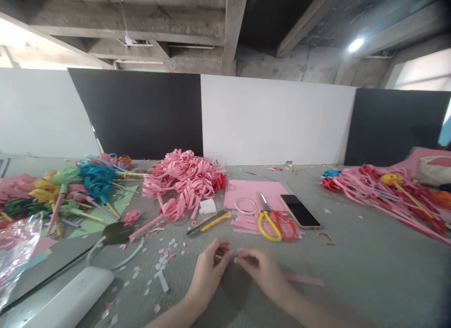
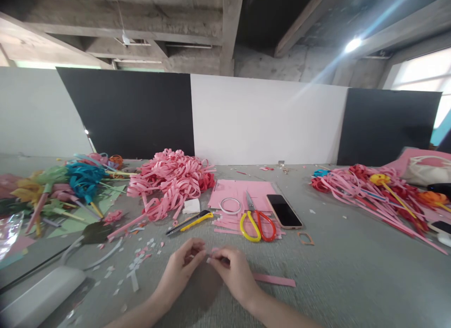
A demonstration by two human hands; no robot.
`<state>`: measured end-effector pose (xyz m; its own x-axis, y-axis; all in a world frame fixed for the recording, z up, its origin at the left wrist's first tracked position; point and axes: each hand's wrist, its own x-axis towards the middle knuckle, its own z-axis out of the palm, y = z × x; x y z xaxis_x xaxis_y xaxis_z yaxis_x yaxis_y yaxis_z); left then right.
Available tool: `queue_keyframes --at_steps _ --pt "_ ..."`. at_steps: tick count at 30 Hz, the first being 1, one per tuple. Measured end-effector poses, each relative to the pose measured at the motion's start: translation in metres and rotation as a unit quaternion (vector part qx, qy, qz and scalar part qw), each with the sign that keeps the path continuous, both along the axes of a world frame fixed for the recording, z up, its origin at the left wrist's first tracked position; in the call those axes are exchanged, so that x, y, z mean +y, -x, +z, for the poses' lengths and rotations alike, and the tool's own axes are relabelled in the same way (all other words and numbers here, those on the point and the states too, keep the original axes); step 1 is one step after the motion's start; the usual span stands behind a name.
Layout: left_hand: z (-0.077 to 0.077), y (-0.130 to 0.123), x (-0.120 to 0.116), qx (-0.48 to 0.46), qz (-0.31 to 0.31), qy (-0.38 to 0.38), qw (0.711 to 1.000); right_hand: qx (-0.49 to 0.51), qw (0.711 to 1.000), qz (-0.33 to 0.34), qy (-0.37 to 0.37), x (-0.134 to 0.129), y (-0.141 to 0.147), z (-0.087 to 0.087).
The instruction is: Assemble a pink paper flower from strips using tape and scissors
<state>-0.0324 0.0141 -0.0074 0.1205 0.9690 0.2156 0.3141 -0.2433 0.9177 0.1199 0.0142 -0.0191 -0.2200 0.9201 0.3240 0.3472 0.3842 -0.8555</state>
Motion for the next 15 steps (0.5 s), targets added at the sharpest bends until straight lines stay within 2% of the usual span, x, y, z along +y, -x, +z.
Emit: queue_keyframes --at_steps 5,8,15 --pt "0.0018 -0.0014 -0.0028 0.075 -0.042 -0.018 0.996 0.008 1.000 -0.009 -0.006 0.0011 -0.0021 0.0007" --pt "0.0009 -0.0010 -0.0015 0.105 -0.044 -0.025 0.993 0.004 1.000 -0.006 -0.007 0.0000 -0.0017 0.0034" --pt "0.0049 -0.0024 -0.0027 0.115 -0.046 -0.028 0.992 -0.006 1.000 -0.002 -0.020 -0.0004 -0.0005 0.0028"
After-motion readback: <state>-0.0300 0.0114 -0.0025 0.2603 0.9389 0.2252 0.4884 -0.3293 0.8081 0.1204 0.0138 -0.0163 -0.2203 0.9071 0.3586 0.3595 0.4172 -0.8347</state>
